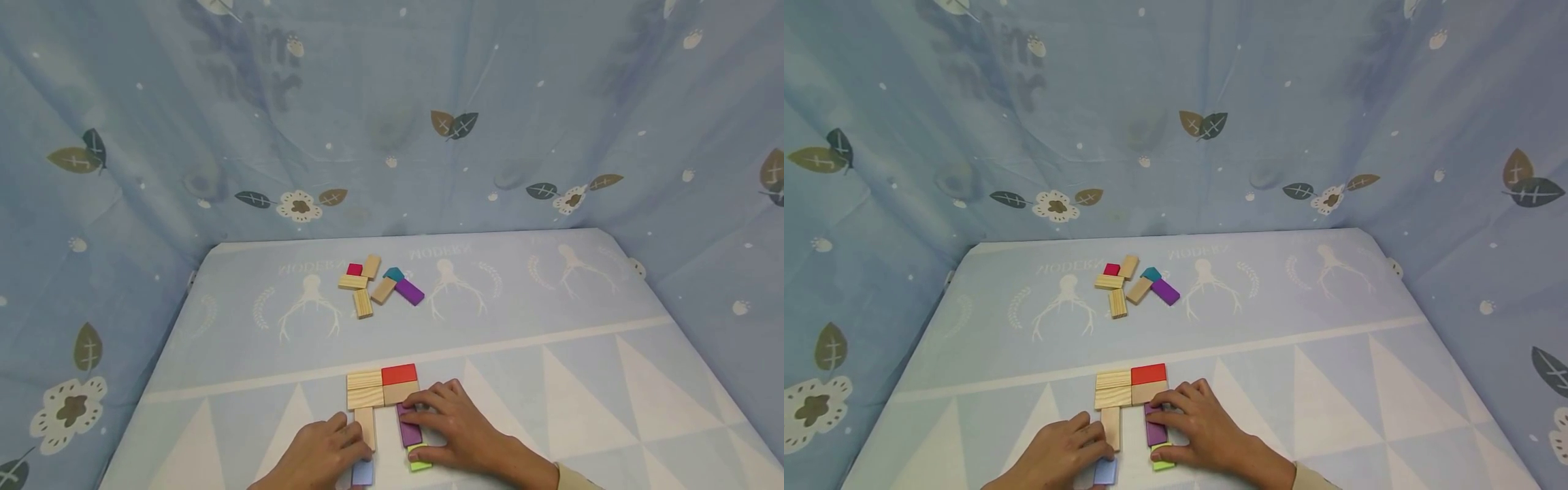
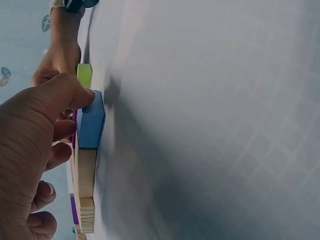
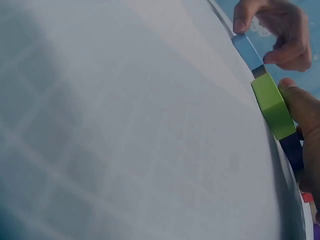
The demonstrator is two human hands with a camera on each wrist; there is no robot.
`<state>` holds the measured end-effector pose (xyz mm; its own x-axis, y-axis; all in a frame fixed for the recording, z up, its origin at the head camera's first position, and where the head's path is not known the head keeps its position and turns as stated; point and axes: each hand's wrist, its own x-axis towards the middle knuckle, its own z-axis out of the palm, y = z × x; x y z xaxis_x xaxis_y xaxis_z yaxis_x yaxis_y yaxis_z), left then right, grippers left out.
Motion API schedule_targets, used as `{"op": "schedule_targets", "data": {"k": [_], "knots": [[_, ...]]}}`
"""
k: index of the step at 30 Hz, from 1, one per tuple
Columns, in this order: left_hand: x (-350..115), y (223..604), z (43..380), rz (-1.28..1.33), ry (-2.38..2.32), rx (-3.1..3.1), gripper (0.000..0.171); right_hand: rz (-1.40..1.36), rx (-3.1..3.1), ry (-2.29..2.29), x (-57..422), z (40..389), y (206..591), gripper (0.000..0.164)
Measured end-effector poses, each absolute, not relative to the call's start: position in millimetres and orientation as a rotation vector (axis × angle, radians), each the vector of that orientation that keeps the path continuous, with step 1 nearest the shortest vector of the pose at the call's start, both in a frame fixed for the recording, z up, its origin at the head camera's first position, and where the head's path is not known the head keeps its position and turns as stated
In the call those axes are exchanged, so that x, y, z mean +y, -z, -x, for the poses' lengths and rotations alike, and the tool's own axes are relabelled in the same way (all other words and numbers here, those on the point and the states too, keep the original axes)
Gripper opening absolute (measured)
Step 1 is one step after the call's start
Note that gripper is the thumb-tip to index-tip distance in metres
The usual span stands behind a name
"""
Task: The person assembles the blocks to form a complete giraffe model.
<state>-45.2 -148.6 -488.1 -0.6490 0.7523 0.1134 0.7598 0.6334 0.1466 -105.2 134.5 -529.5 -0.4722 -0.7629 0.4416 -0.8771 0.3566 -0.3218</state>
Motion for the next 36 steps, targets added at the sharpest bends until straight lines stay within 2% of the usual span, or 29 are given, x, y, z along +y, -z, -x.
{"op": "schedule_targets", "data": {"k": [5,16,25,32,36], "knots": [[-149.6,491.3,46.0,1.313,0.335,-2.760,0.053,-1.481,-2.372,-0.775,134.0,106.0,530.8,0.049],[-151.4,494.4,50.0,1.344,0.320,-2.694,0.032,-1.480,-2.359,-0.776,134.4,106.5,532.4,0.050],[-153.6,497.9,50.5,1.331,0.327,-2.654,0.025,-1.482,-2.354,-0.785,134.2,106.9,532.5,0.050],[-155.6,493.5,52.0,1.298,0.432,-2.829,0.031,-1.485,-2.354,-0.790,134.5,106.8,532.7,0.050],[-159.6,494.1,55.3,1.098,0.379,-2.902,0.048,-1.486,-2.354,-0.787,134.3,106.3,532.6,0.049]]}}
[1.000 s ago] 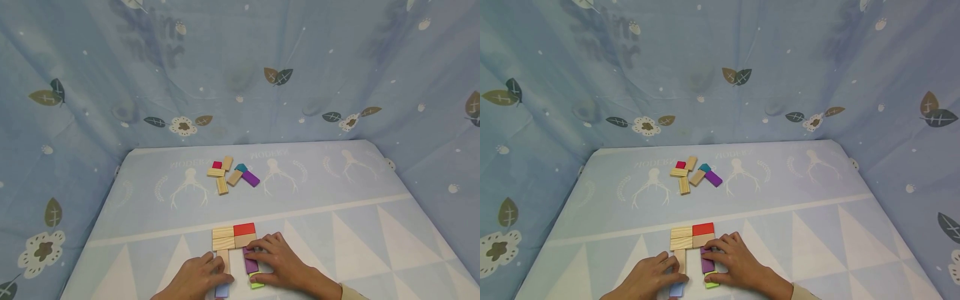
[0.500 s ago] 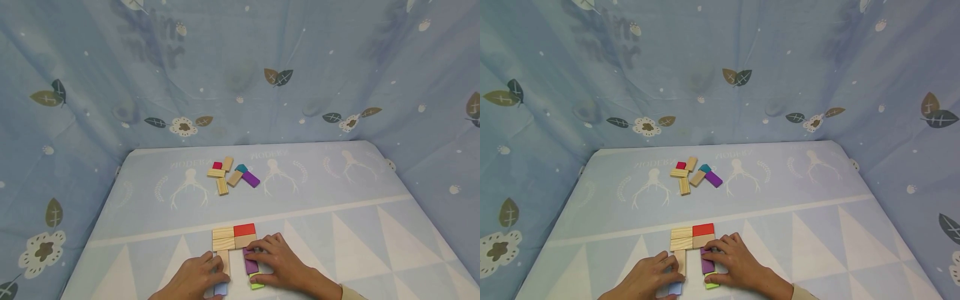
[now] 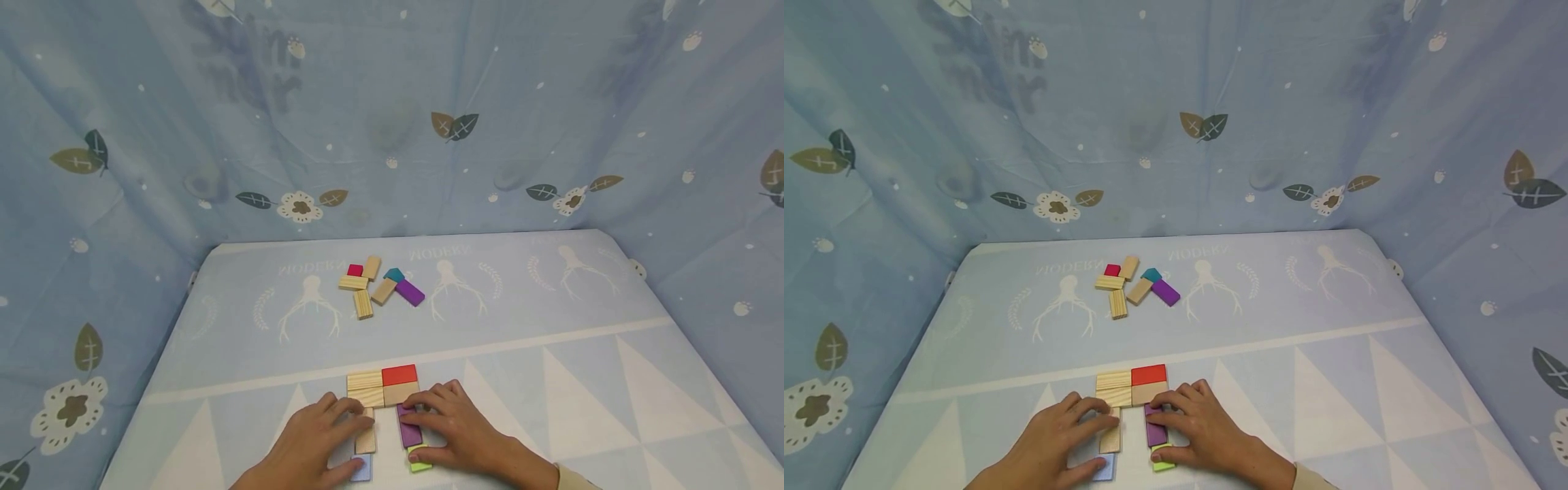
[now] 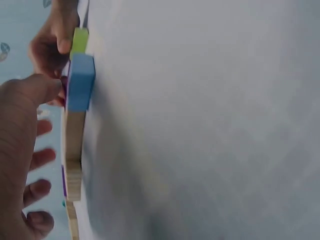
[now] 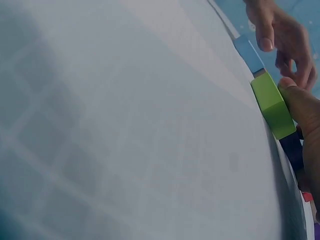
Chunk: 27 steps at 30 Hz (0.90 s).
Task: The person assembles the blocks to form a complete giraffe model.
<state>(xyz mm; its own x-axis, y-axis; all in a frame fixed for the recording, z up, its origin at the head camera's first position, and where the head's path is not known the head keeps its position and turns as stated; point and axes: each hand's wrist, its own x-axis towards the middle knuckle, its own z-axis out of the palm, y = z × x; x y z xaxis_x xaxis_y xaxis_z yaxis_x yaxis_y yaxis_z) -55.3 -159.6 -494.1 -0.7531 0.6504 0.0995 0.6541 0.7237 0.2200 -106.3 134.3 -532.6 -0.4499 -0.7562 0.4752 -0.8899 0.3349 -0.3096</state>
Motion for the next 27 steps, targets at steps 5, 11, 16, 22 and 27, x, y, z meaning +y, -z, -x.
{"op": "schedule_targets", "data": {"k": [5,11,16,22,27], "knots": [[-164.1,499.8,58.6,0.939,0.210,-2.939,0.071,-1.485,-2.364,-0.783,135.0,106.3,532.5,0.049],[-165.0,504.3,59.2,0.907,0.191,-2.942,0.074,-1.485,-2.371,-0.789,134.8,106.4,533.4,0.049],[-164.8,503.7,58.6,1.069,0.359,-2.829,0.059,-1.487,-2.365,-0.799,134.6,106.8,533.6,0.048],[-165.6,502.6,58.5,1.335,0.543,-2.681,0.035,-1.491,-2.365,-0.810,134.8,106.7,532.7,0.048],[-165.7,503.9,58.8,1.395,0.566,-2.617,0.029,-1.489,-2.363,-0.807,134.9,106.6,533.2,0.048]]}}
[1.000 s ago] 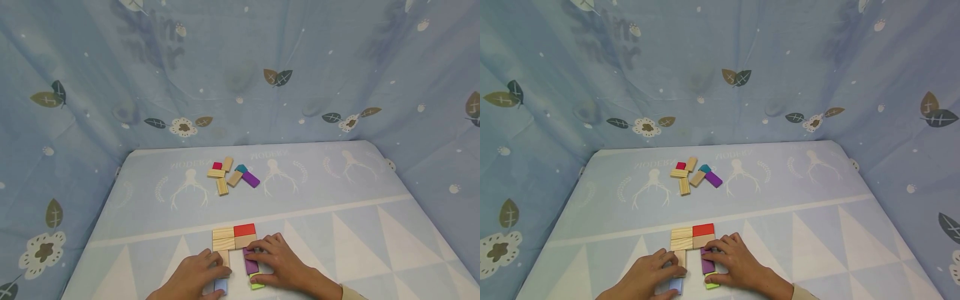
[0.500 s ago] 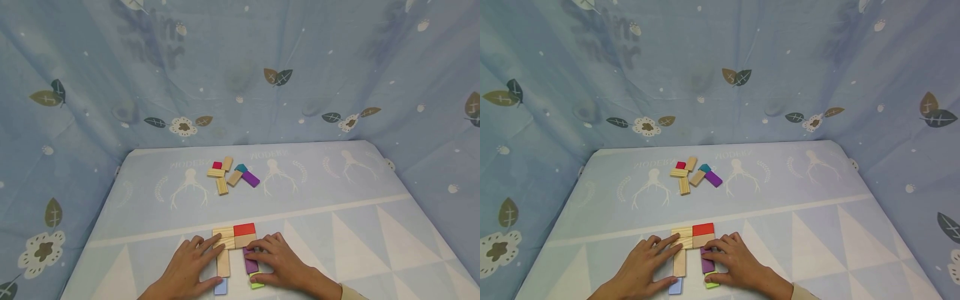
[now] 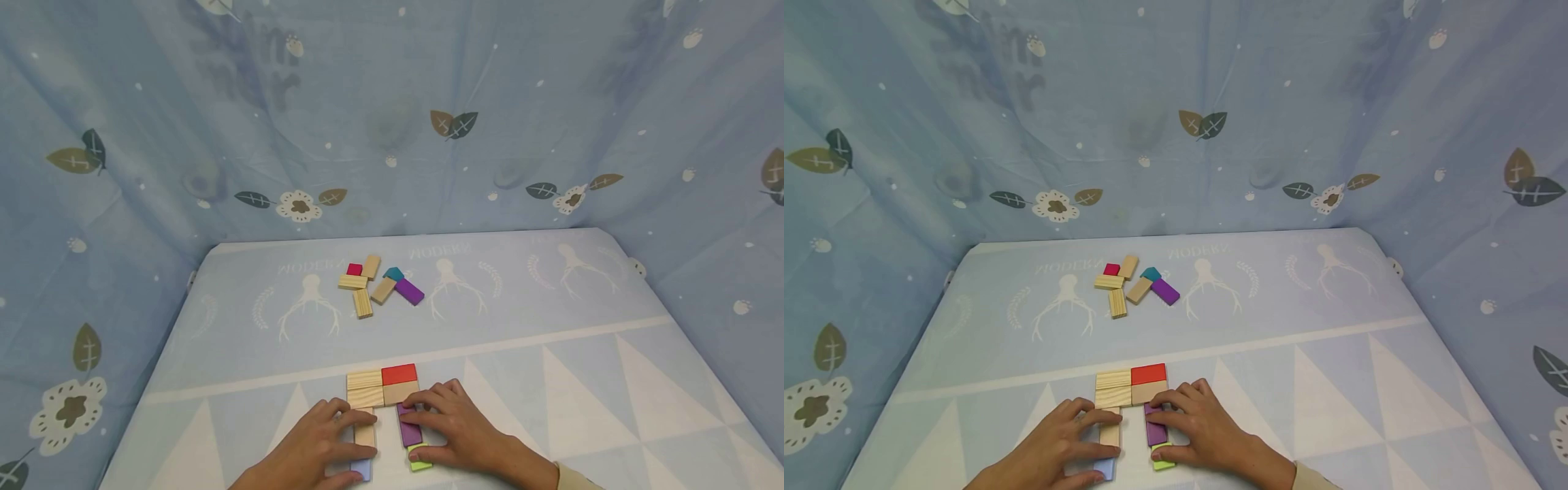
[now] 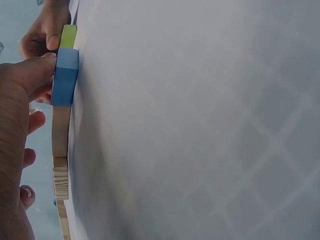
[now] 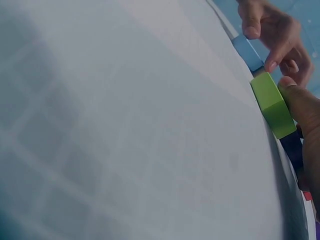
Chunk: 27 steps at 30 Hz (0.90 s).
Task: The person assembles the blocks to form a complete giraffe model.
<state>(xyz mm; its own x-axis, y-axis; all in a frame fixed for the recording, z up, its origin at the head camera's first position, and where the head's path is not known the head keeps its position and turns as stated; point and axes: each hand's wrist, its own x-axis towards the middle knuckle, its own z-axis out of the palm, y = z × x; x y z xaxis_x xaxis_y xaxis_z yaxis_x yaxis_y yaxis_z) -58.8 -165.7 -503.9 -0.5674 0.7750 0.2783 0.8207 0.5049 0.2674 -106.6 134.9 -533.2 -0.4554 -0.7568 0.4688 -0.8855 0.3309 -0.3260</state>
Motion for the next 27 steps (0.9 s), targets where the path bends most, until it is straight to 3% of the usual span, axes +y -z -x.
{"op": "schedule_targets", "data": {"k": [9,27], "knots": [[-165.4,508.8,60.2,1.508,0.487,-2.561,0.025,-1.492,-2.351,-0.802,135.7,106.7,534.3,0.049],[-169.0,512.3,58.4,1.326,0.559,-2.611,0.029,-1.491,-2.372,-0.795,136.1,107.5,535.2,0.049]]}}
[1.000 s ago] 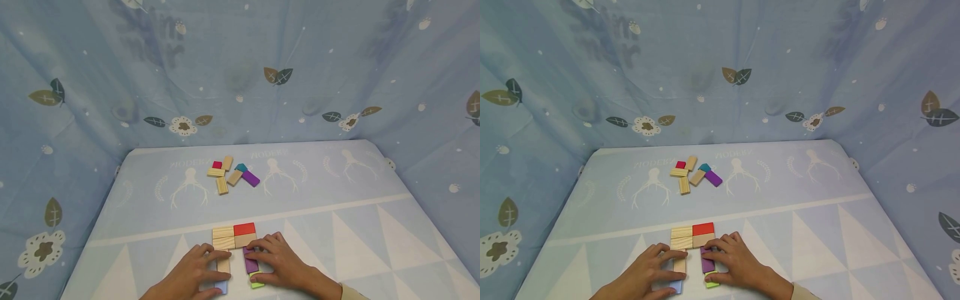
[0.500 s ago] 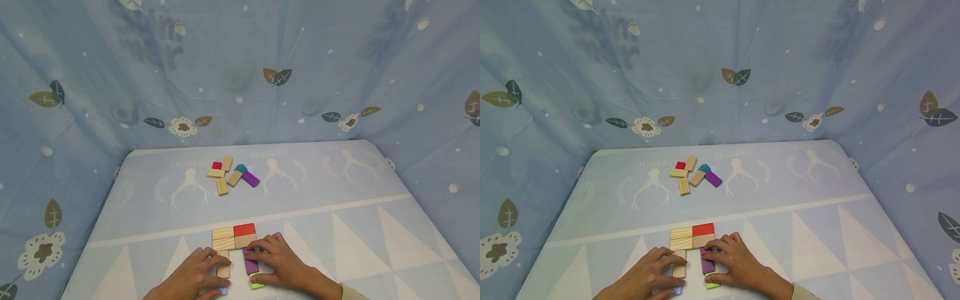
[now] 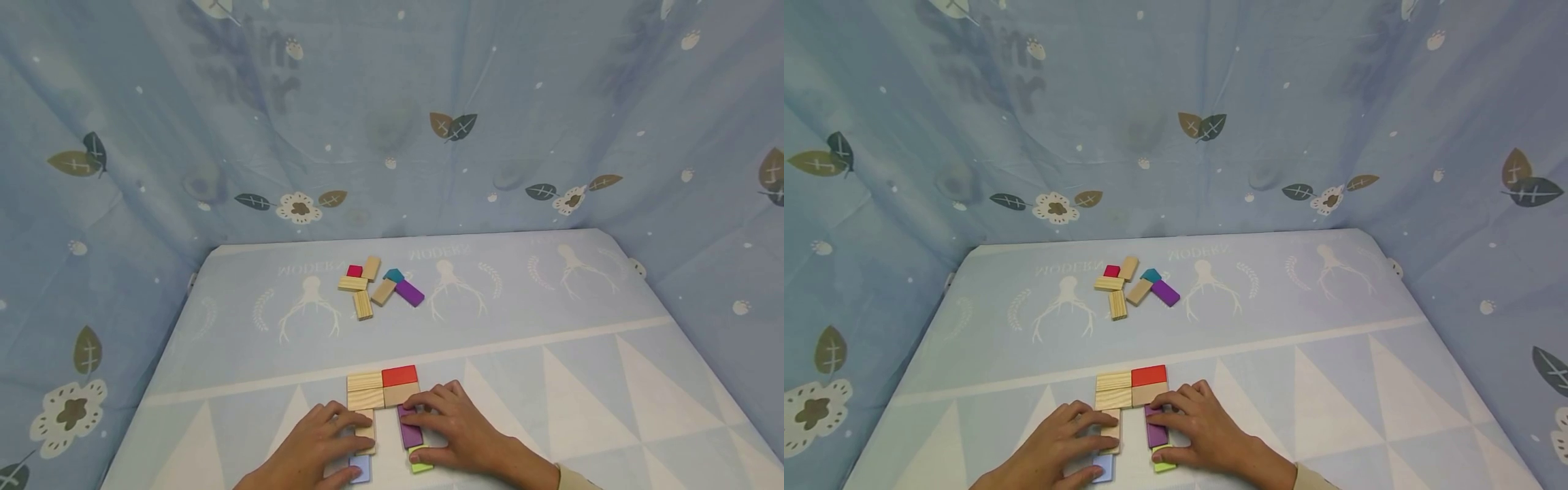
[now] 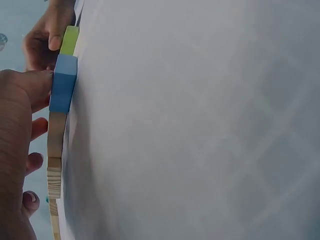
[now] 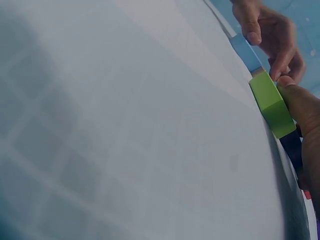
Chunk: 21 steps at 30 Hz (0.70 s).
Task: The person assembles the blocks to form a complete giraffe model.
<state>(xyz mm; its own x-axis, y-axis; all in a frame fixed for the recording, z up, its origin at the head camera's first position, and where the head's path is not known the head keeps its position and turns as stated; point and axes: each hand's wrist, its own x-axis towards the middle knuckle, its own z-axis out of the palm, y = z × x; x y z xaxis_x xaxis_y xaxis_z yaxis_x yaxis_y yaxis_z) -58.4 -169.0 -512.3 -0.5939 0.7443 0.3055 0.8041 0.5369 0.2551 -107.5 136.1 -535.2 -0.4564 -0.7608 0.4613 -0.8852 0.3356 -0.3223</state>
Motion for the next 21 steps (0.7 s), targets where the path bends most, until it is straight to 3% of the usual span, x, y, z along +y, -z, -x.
{"op": "schedule_targets", "data": {"k": [21], "knots": [[-156.2,515.5,52.8,1.185,0.610,-2.674,0.024,-1.492,-2.352,-0.814,136.2,107.6,535.6,0.049]]}}
